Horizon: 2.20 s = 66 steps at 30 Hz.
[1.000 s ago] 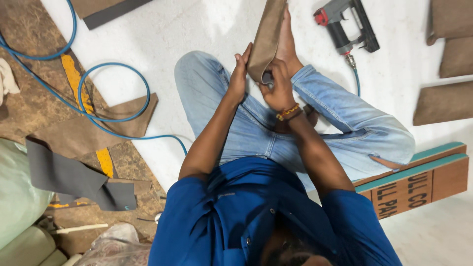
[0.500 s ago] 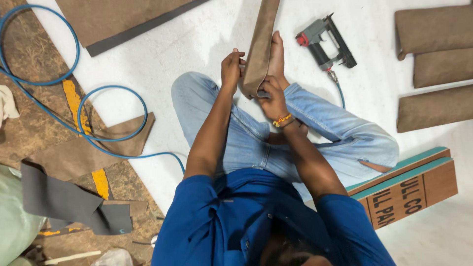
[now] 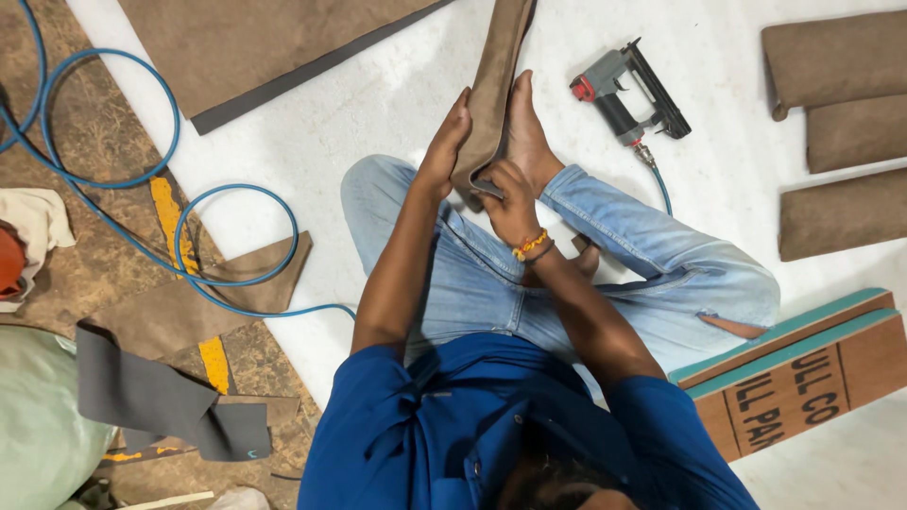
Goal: The person sits on the floor and wraps a brown fabric cover around a wooden panel, folding the fabric edges over the board. They use a pneumatic staple gun to fasten the fabric to the panel, pressing and smoothing the cover as they work around it.
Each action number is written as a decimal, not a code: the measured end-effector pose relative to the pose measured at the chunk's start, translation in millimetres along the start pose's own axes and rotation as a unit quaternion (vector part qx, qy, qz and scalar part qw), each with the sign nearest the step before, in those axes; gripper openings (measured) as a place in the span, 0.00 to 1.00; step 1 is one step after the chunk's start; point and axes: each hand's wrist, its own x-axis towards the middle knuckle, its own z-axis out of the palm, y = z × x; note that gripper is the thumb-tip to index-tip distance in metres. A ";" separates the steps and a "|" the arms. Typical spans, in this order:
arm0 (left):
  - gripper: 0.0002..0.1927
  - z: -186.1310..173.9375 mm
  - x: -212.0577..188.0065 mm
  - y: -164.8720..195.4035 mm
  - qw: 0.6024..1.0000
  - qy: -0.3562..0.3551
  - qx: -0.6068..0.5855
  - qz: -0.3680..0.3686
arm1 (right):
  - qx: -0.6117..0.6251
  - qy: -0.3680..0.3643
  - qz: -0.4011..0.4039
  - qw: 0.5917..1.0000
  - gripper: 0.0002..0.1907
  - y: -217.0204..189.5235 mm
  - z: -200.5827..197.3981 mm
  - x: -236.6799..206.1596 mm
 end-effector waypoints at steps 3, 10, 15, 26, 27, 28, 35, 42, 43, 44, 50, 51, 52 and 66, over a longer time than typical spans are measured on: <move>0.42 17.9 -21.9 35.2 0.998 -0.020 -0.047 -0.027 | 0.049 0.014 -0.007 0.999 0.06 -23.5 -6.0 0.7; 0.42 48.5 -92.2 80.6 0.975 -0.053 0.198 0.082 | 0.066 0.194 0.055 0.977 0.19 -93.4 -73.7 9.9; 0.37 56.0 -7.3 37.8 0.933 0.096 0.302 0.170 | 0.342 0.256 -0.002 0.904 0.18 -106.1 -129.1 30.8; 0.37 98.3 29.4 19.6 0.911 -0.060 0.361 0.192 | 0.261 0.284 0.056 0.921 0.25 -103.4 -116.0 19.1; 0.37 100.1 14.1 24.6 0.914 -0.058 0.350 0.198 | 0.260 0.272 0.054 0.925 0.25 -104.5 -110.0 18.6; 0.36 100.9 -2.1 30.6 0.915 -0.056 0.342 0.207 | 0.253 0.267 0.042 0.929 0.25 -105.9 -103.3 17.9; 0.41 90.7 -124.6 58.6 0.872 -0.040 0.378 0.307 | 0.090 0.160 -0.012 0.983 0.24 -122.3 -51.7 -11.7; 0.39 85.6 -212.8 74.1 0.954 -0.001 0.228 0.196 | 0.024 0.093 -0.091 0.991 0.16 -122.8 -13.3 -38.8; 0.38 85.7 -221.8 73.4 0.950 0.018 0.249 0.189 | 0.030 0.079 -0.094 0.992 0.15 -121.5 -7.0 -41.8; 0.38 84.3 -229.1 72.5 0.944 0.032 0.271 0.184 | 0.035 0.069 -0.100 0.992 0.15 -119.7 0.1 -44.1; 0.42 63.3 -254.4 50.7 0.950 0.103 0.229 0.184 | 0.001 0.038 -0.092 0.995 0.13 -99.8 45.3 -61.7; 0.43 59.2 -259.0 45.4 0.952 0.116 0.218 0.183 | 0.005 0.022 -0.086 0.996 0.13 -95.2 50.5 -67.3; 0.43 53.0 -261.0 40.8 0.952 0.124 0.210 0.185 | 0.023 0.018 -0.100 0.995 0.13 -89.9 54.2 -73.8; 0.45 41.7 -260.1 -5.4 0.879 0.159 0.359 0.271 | 0.029 -0.095 -0.214 0.972 0.06 -79.3 21.0 -100.0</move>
